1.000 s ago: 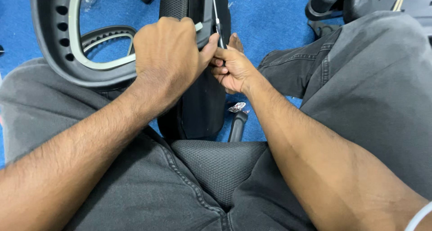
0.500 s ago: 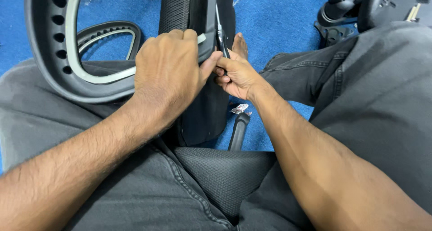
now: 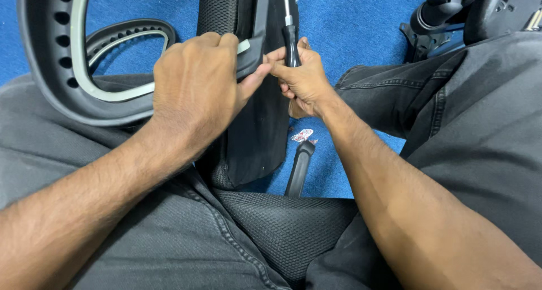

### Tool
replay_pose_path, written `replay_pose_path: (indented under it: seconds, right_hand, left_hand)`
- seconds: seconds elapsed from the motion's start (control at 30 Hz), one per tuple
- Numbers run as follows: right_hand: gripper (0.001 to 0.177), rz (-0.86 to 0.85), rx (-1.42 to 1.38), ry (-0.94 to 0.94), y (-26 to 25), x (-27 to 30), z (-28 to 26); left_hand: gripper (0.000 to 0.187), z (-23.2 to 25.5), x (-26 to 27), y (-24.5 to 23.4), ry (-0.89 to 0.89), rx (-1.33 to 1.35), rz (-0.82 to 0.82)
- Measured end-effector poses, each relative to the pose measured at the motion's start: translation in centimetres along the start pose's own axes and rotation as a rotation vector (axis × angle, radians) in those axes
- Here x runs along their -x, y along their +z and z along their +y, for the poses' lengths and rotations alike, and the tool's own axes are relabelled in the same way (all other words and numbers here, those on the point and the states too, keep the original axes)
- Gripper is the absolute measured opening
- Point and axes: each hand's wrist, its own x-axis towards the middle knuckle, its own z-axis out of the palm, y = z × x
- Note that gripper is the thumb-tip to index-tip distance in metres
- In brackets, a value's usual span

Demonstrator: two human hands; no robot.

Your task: The person attaches a plastic frame to a black mesh chair backrest using a screwdriver. They align the frame, insert screws, and tighten them to secure the components together.

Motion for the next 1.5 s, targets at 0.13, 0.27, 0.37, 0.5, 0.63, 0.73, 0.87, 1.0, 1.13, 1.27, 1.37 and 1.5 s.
replay_pose_path:
  seconds: [0.13,0.27,0.37,0.5,0.63,0.73,0.87,1.0,1.13,1.27,1.37,1.5]
  right_hand:
    - [0.023,0.015,-0.007,0.038,1.1,-0.3,-0.1]
    - [0.026,-0.010,0.012,0.125,1.5,-0.6,-0.4]
    - [0.022,-0.041,-0.052,0.152,1.6,-0.8,-0.7]
    - [0.019,-0.032,-0.173,0.199,1.9,-0.7,-0.3]
    - [0.018,-0.026,-0.296,0.302,2.2,-0.8,-0.4]
    - [0.023,-0.068,-0.363,0.313,1.6,-1.1,-0.4]
    - [0.038,-0.055,-0.394,0.406,-0.1,-1.4,0.3]
    - [0.038,-0.084,-0.490,0.429,-1.9,-0.9,0.1]
    - [0.030,-0.050,-0.557,0.440,-2.6,0.3,-0.2]
    - [0.018,-0.074,-0.466,0.456,-1.9,0.8,-1.0]
    - [0.027,-0.081,-0.452,0.439,-1.9,1.3,-1.1]
    - [0.055,0.190,-0.519,0.525,-1.4,1.8,-1.8]
  left_hand:
    - [0.051,-1.4,0.3,-0.4,-0.011,0.076,0.035]
    - [0.046,-1.9,0.5,0.1,-0.063,0.136,0.066]
    - [0.058,-1.9,0.0,0.5,-0.185,0.230,0.010]
    - [0.083,-2.1,-2.8,0.6,-0.394,0.242,-0.028]
    - [0.096,-2.5,-7.7,1.2,-0.777,0.411,-0.517]
    - [0.094,-1.8,-8.6,1.2,-0.731,0.283,-0.659]
    - [0.078,0.4,-9.3,0.3,-0.684,0.190,-0.713]
    - [0.086,2.0,-9.7,-1.4,-0.671,0.266,-0.702]
    - [0.104,1.2,-7.5,-1.3,-0.637,0.450,-0.640]
    - [0.144,1.7,-6.1,0.4,-0.566,0.183,-0.592]
    - [0.135,2.8,-5.6,0.7,-0.666,0.213,-0.543]
    - [0.117,4.8,-5.2,-0.1,-0.746,0.191,-0.487]
